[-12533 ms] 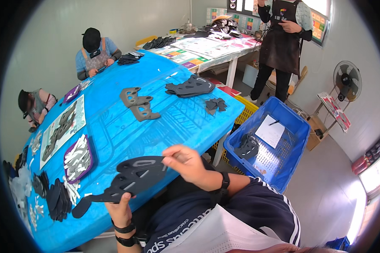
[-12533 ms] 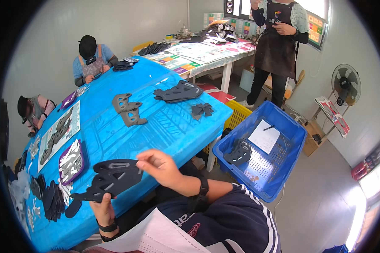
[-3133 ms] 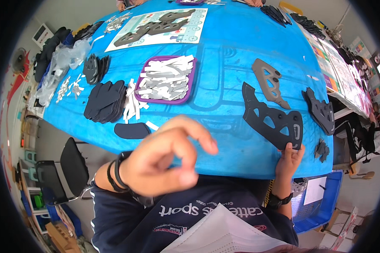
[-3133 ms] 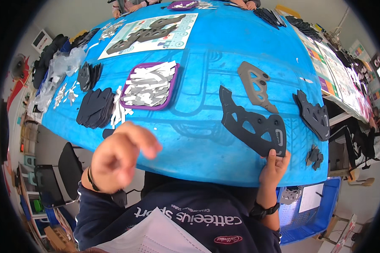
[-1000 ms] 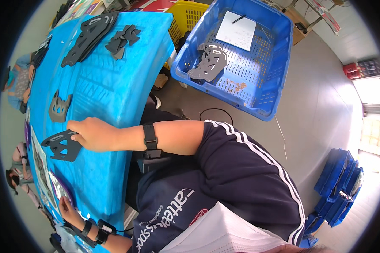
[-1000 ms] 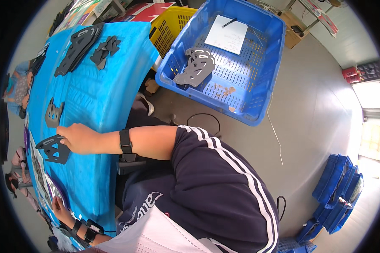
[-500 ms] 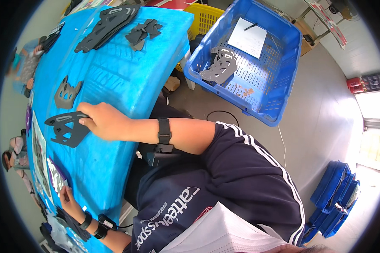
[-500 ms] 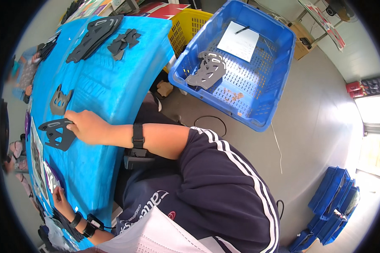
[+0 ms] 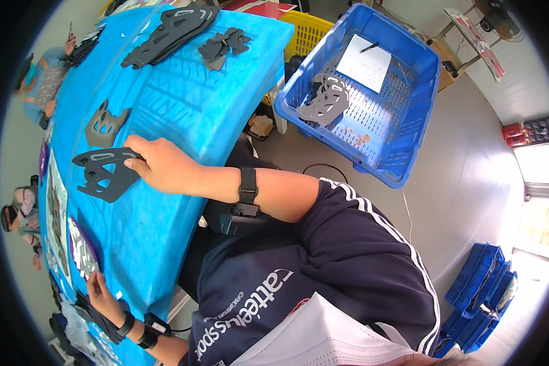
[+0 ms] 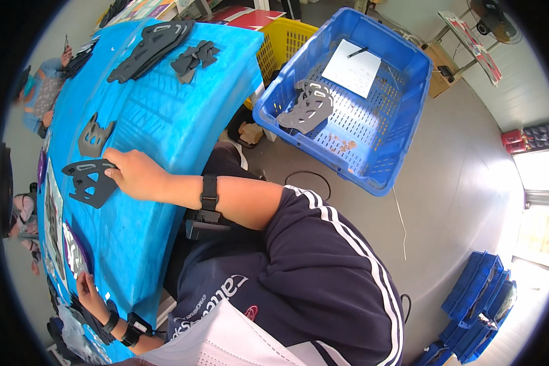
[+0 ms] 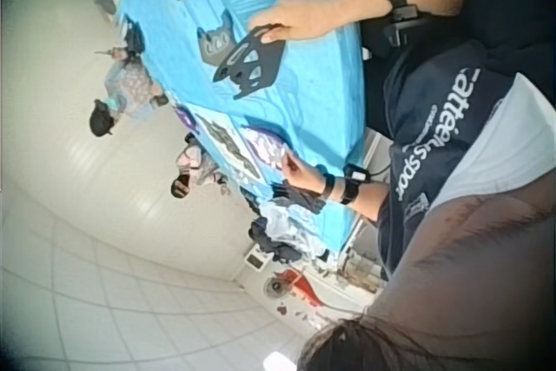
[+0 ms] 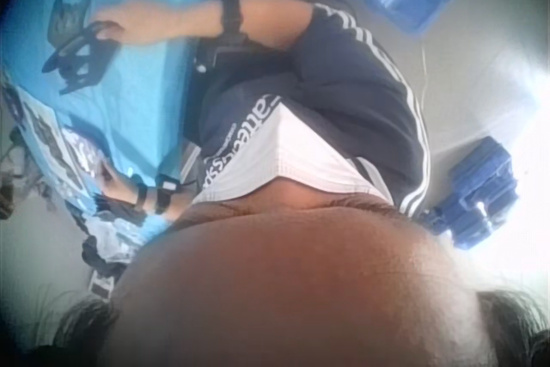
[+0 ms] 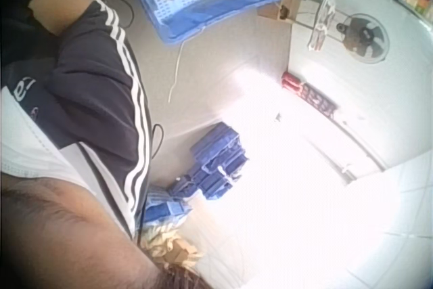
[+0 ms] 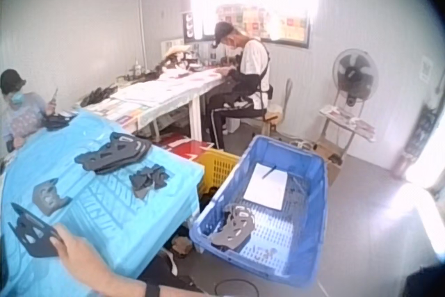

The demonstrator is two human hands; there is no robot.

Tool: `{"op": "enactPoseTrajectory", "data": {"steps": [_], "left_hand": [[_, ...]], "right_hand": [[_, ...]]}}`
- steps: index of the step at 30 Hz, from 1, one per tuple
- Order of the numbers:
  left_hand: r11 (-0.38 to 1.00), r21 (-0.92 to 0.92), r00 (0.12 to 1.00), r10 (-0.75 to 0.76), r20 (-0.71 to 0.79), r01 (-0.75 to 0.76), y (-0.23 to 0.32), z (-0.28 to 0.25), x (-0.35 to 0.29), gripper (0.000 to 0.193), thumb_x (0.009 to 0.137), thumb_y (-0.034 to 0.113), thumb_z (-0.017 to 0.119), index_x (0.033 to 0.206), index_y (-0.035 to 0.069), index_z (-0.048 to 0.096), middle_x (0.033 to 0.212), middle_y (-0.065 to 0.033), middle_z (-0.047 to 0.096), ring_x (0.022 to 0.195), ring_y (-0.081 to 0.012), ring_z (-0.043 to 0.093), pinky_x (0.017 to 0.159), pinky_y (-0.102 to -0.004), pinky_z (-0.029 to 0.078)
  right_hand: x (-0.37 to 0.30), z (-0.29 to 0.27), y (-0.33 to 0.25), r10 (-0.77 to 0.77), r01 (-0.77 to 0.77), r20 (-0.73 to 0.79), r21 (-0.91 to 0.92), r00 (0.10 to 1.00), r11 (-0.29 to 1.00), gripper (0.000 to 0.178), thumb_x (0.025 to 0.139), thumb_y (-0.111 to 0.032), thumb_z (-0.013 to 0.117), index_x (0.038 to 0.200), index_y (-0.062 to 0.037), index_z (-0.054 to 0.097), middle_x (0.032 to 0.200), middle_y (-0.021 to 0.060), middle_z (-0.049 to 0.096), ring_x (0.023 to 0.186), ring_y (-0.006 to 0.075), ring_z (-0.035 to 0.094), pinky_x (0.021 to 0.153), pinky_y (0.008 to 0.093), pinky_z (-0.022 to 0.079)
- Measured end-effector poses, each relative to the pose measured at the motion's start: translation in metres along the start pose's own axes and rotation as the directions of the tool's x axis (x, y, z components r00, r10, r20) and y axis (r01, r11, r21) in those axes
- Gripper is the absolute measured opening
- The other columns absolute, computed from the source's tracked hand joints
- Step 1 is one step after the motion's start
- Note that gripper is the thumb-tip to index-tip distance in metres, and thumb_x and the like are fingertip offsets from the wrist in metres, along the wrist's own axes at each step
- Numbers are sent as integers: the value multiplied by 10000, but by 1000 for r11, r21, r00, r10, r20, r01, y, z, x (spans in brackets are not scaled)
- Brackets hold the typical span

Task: The person aligns and attaches white adhesive strips to black shoe components by hand, pressing them together on a table. The person handles several different black upper components, applying the white strips to specific areas before setting them aside.

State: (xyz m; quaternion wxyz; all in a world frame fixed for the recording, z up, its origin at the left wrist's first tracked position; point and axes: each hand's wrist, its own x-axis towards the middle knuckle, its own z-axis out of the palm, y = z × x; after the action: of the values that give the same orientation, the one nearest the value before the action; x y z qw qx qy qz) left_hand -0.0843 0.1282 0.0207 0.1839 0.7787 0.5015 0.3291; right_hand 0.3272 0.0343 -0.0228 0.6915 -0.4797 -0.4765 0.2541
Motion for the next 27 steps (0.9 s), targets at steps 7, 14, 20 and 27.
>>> {"op": "enactPoseTrajectory", "data": {"steps": [7, 14, 20, 27], "left_hand": [[994, 86, 998, 63, -15, -62, 19, 6, 9, 170, 930, 73, 591, 1047, -47, 619, 952, -74, 638, 888, -137, 598, 807, -255, 485], [918, 254, 946, 322, -27, -305, 84, 51, -12, 158, 798, -37, 669, 947, 11, 693, 889, -113, 639, 842, -247, 608, 791, -320, 467], [870, 158, 883, 451, 130, -468, 88, 83, -34, 175, 763, 54, 689, 933, 93, 700, 867, -54, 618, 757, -232, 615, 656, -344, 505], [938, -253, 936, 291, 196, -238, 63, 53, -31, 575, 709, 190, 788, 1214, 11, 579, 1061, -109, 621, 914, -277, 608, 798, -326, 492]], "right_hand": [[3, 0, 1, 114, -111, -45, 74, 992, 991, 198, 926, -161, 586, 1051, -34, 501, 676, 106, 585, 597, 179, 601, 549, 344, 450], [10, 8, 17, 211, -155, -119, 364, 970, 918, 442, 900, -234, 654, 1211, -2, 442, 821, 68, 615, 677, 124, 626, 561, 275, 503], [6, 13, 7, 254, -178, -107, 460, 961, 870, 441, 925, -71, 582, 1313, -60, 372, 968, 80, 646, 801, 149, 647, 609, 277, 525], [-9, 28, 7, 4, 87, -259, 336, 966, 938, 445, 908, -4, 552, 1312, -51, 372, 1071, 125, 601, 875, 236, 628, 733, 357, 523]]}}
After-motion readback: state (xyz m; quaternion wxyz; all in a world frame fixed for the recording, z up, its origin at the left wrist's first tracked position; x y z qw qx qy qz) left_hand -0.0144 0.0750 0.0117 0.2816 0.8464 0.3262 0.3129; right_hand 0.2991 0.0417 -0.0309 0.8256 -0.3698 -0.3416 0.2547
